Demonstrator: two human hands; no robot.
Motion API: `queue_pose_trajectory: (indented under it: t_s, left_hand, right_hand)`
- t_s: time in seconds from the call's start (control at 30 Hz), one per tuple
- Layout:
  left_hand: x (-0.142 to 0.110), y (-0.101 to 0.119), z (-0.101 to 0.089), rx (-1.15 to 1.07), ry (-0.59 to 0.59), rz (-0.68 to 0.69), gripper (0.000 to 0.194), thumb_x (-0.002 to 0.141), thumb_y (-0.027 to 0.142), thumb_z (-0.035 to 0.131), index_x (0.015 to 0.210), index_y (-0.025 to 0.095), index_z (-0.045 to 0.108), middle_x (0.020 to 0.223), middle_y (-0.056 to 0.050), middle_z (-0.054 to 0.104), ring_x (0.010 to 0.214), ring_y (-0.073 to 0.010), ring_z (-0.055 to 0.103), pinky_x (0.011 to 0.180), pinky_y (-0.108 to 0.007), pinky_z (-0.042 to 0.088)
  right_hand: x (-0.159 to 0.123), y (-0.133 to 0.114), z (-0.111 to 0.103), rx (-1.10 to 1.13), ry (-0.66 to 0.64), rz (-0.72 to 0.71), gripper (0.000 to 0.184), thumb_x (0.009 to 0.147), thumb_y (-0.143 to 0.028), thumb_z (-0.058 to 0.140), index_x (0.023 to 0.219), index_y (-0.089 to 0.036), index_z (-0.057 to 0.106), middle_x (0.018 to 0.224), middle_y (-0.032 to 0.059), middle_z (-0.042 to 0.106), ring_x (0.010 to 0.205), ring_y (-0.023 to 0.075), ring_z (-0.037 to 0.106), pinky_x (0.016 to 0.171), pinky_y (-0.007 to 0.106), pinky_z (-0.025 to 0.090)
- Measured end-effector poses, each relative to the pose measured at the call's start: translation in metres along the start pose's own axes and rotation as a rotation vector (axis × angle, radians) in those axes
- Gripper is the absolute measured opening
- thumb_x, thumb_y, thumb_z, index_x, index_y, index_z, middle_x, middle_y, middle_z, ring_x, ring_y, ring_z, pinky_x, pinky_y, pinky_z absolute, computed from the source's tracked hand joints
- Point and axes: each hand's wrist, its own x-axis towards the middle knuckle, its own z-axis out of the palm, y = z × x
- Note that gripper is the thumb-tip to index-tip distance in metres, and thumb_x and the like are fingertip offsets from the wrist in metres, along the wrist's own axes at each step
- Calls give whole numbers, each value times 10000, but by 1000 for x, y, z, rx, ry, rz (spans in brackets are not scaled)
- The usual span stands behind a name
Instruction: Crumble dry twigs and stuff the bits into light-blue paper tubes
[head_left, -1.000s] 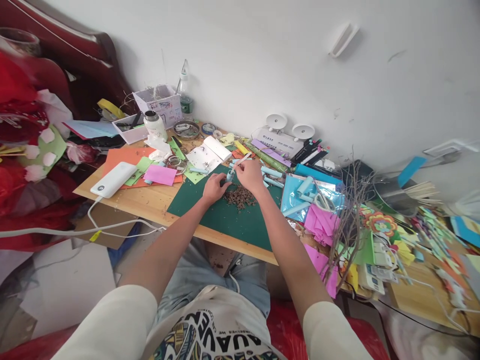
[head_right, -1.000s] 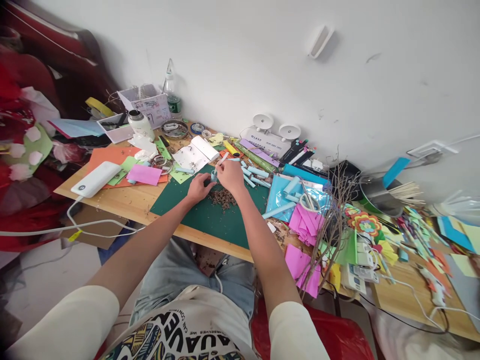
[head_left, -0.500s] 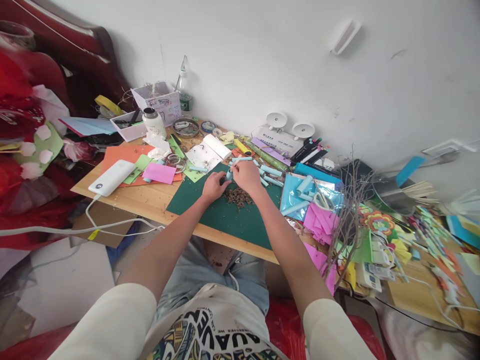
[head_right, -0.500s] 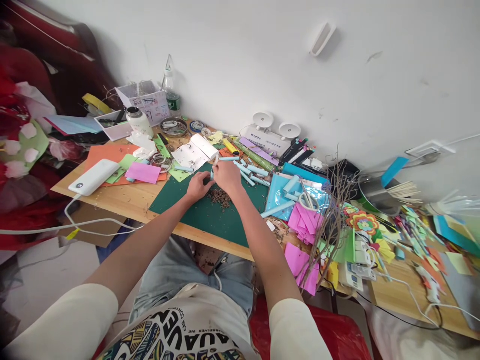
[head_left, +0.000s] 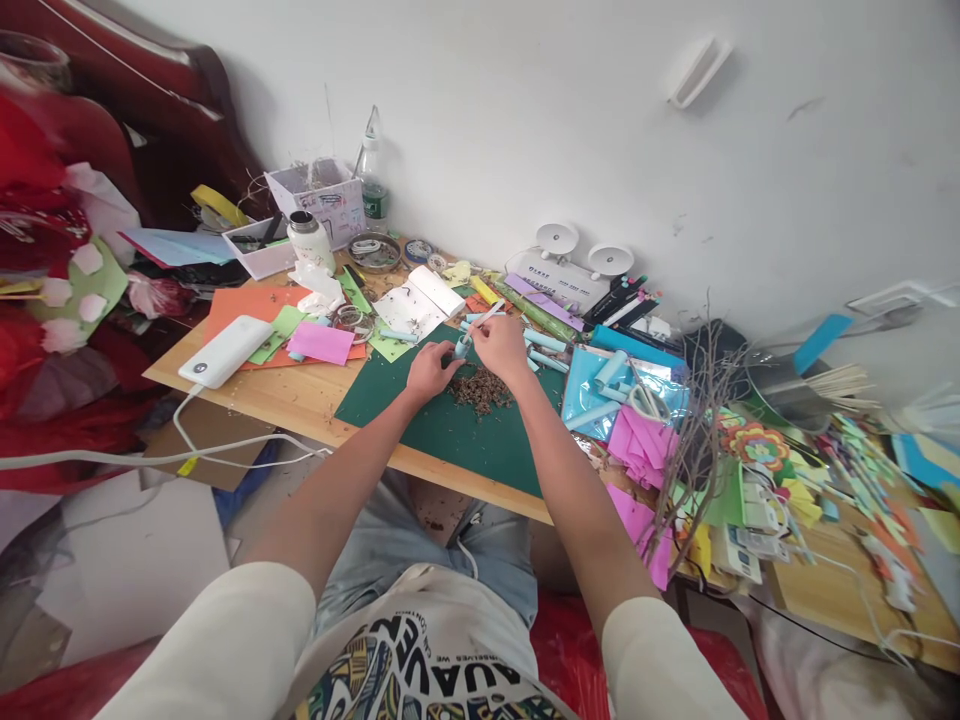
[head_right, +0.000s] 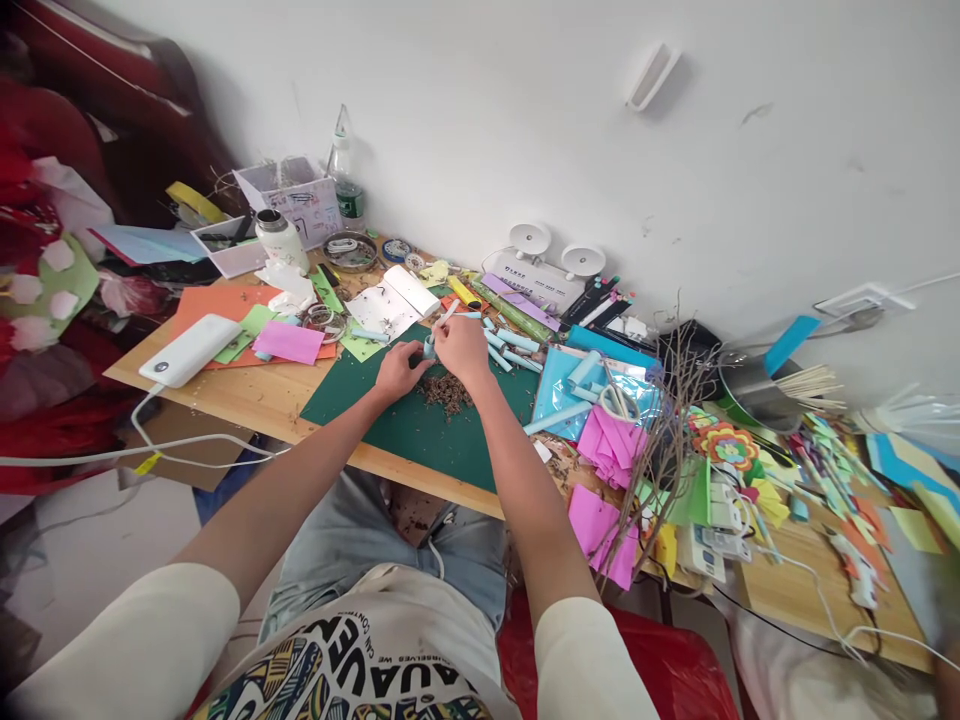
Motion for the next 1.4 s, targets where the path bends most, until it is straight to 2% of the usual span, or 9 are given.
queue_pose_trajectory:
  t_s: [0.17,0.37,0.5,0.6,0.73,0.8,0.87,1.13,1.4]
  left_hand:
    - [0,0,0,-6,-4,0,140,869,351,626,957,241,623,903,-55,698,948,-251,597,749,-333,465]
    - [0,0,0,3,-11,-5,152,867,354,626,967,239,621,913,-61,700,946,-254,596,758,-339,471]
    - [0,0,0,0,-8,-14,156,866,359,630,968,241,621,907,-58,701,954,-255,598,771,-345,473]
    - [0,-1,0,-4,-5,-3,157,870,368,631,962,241,620,911,-55,706,952,-254,596,763,-345,470]
    - [0,-1,0,-9,-2,-2,160,868,373,634,959,241,619,919,-53,706,963,-251,596,773,-340,472]
    - [1,0,0,-12,-2,1,157,869,370,631,956,239,621,921,-55,706,953,-249,599,782,-342,473]
    - [1,0,0,-14,-3,-4,161,871,375,628,955,239,623,920,-56,707,949,-250,602,782,-345,475]
    - [0,0,-1,-12,5,12,147,870,364,626,946,238,623,897,-50,700,923,-245,599,753,-333,463]
    - [0,-1,0,10,7,-4,172,866,383,634,960,240,621,896,-47,698,936,-242,604,727,-319,460]
  right_hand:
    - [0,-4,0,-84,-26,10,272,915,-275,479,843,-162,715,755,100,700,673,207,597,587,283,350]
    - [2,-6,5,-115,13,21,322,955,-308,440,879,-151,710,763,121,700,679,226,618,600,290,370]
    - [1,-4,8,-72,64,16,365,950,-346,447,800,-159,721,723,108,705,647,213,597,595,287,365]
    - [1,0,8,-4,38,17,360,932,-332,466,748,-157,721,685,86,700,601,187,570,570,276,350]
    - [0,6,7,51,63,18,365,939,-328,445,826,-145,740,709,78,702,587,172,556,584,276,358]
    - [-1,7,7,48,27,24,346,934,-315,451,843,-150,742,714,77,702,587,172,558,585,276,363]
    - [-1,7,6,22,-3,30,323,925,-303,462,835,-161,738,718,77,702,594,179,565,576,278,359]
    - [-1,1,5,-169,21,-14,299,941,-295,464,893,-147,720,790,135,714,707,231,621,589,291,358]
    - [0,6,16,98,144,-9,341,920,-316,510,649,-176,661,633,79,664,521,176,493,535,293,317]
